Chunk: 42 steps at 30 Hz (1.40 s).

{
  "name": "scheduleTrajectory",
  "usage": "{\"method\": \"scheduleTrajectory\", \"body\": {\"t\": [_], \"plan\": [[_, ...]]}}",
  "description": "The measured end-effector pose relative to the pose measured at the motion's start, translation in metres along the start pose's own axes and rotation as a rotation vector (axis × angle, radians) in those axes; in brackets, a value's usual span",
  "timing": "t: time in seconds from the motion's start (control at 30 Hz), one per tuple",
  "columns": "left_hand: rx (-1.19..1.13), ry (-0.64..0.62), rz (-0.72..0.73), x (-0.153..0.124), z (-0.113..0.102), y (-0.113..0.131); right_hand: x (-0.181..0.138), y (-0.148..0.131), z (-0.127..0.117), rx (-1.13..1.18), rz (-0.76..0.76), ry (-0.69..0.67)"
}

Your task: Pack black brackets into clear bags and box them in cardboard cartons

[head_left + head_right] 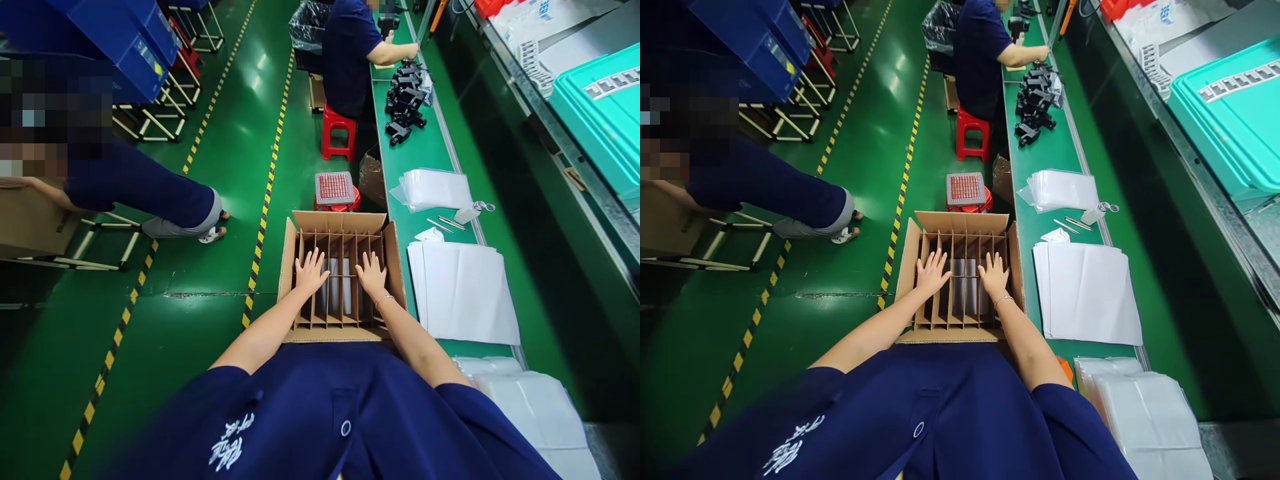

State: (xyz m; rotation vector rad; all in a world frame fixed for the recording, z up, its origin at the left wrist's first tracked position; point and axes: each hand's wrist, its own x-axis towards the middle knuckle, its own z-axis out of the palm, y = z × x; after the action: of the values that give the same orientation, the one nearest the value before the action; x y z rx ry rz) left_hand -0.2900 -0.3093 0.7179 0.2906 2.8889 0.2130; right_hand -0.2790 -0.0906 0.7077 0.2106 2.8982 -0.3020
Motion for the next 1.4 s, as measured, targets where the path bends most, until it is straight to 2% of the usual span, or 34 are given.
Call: {"method": "scheduleTrajectory", "body": {"t": [0.07, 0.13, 0.23, 0.33, 0.4, 0.6, 0.77, 0.93, 1.1, 1.27, 1.4], "plan": [[-0.005, 0.038, -0.020, 0.012, -0.015, -0.003, 0.013, -0.002, -0.018, -0.007, -0.041, 0.051], [0.007, 0.078, -0.033, 0.037, -0.036, -0.011, 0.036, -0.007, -0.041, -0.021, -0.143, 0.087], [0.032, 0.035, 0.011, 0.086, -0.062, -0.027, 0.080, -0.015, -0.069, -0.043, -0.282, 0.028], [0.055, -0.089, 0.083, 0.123, -0.070, -0.042, 0.116, -0.019, -0.074, -0.067, -0.312, -0.075], [0.068, -0.143, 0.112, 0.133, -0.065, -0.048, 0.128, -0.018, -0.067, -0.083, -0.310, -0.143], [0.070, -0.215, 0.168, 0.132, -0.050, -0.051, 0.118, -0.014, -0.045, -0.108, -0.279, -0.230], [0.040, -0.176, 0.164, 0.133, -0.055, -0.049, 0.121, -0.019, -0.053, -0.126, -0.261, -0.241], [0.019, -0.159, 0.080, 0.134, -0.058, -0.045, 0.147, -0.054, -0.064, -0.106, -0.320, -0.250], [0.019, -0.171, 0.054, 0.128, -0.056, -0.043, 0.143, -0.090, -0.048, -0.039, -0.429, -0.316], [-0.002, -0.202, 0.044, 0.118, -0.051, -0.042, 0.127, -0.082, -0.035, -0.027, -0.422, -0.347], [-0.008, -0.236, 0.017, 0.116, -0.034, -0.042, 0.128, -0.080, -0.022, -0.024, -0.404, -0.380]]}}
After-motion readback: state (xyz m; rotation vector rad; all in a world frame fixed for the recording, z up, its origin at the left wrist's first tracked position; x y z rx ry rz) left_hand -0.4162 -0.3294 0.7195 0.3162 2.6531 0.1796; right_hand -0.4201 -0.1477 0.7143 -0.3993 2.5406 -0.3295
